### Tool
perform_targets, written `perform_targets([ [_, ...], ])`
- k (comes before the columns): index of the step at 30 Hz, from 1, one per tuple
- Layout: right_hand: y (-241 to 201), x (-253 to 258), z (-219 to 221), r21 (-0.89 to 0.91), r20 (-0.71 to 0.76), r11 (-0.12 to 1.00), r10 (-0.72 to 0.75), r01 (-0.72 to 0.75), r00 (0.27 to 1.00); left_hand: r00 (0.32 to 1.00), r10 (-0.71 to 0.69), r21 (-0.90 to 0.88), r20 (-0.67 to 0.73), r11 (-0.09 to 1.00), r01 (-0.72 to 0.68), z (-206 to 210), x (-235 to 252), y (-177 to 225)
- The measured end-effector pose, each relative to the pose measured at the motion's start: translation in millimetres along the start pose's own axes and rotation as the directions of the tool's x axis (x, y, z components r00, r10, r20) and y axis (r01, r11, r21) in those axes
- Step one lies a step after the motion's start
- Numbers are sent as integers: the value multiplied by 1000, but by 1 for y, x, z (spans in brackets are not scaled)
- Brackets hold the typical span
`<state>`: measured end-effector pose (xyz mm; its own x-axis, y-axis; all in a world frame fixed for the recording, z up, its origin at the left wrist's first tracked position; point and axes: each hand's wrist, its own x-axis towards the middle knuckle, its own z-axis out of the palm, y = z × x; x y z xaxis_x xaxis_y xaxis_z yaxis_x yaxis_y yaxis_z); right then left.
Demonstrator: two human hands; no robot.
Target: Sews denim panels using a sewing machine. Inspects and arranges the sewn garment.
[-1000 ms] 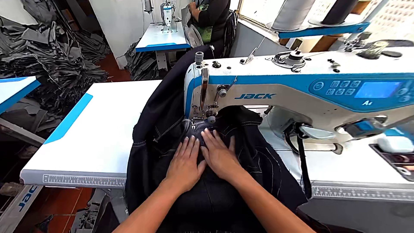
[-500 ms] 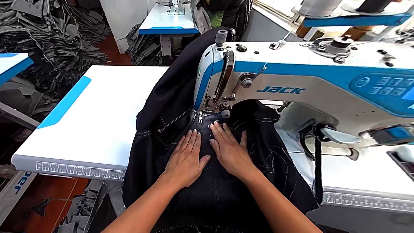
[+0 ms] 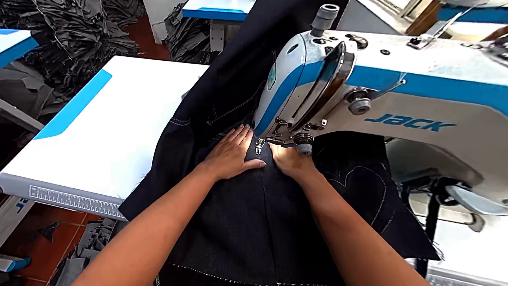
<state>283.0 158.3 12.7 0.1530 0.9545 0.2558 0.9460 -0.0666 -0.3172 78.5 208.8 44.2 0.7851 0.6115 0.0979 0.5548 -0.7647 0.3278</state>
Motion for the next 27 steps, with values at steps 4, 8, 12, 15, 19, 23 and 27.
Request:
perform_targets([
  [4, 41, 33, 40, -35, 50, 999, -12, 14, 999, 1000, 22, 4, -3, 1000, -22, -7, 19, -13],
  [8, 11, 1, 3, 55, -53, 988, -141, 143, 989, 986, -141, 31, -85, 989, 144, -5, -23, 48],
  [12, -28, -98, -30, 122, -92, 948, -285, 295, 954, 980, -55, 57, -190, 996, 67, 44, -101, 94],
  [15, -18, -144, -25, 100, -176, 943, -298, 318, 938, 990, -23, 44, -143, 999, 29, 44, -119, 92],
  [19, -10, -171, -49, 186, -116, 860, -462, 476, 880, 980, -95, -126, -173, 989, 74, 25, -101, 80],
  [23, -2, -195, -56, 77, 121, 767, -642, 637, 757, 985, -72, -112, -154, 992, 55, 19, -80, 65],
  [27, -17, -188, -63, 49, -111, 747, -655, 663, 747, 985, -45, -112, -165, 993, 26, 21, -73, 61],
])
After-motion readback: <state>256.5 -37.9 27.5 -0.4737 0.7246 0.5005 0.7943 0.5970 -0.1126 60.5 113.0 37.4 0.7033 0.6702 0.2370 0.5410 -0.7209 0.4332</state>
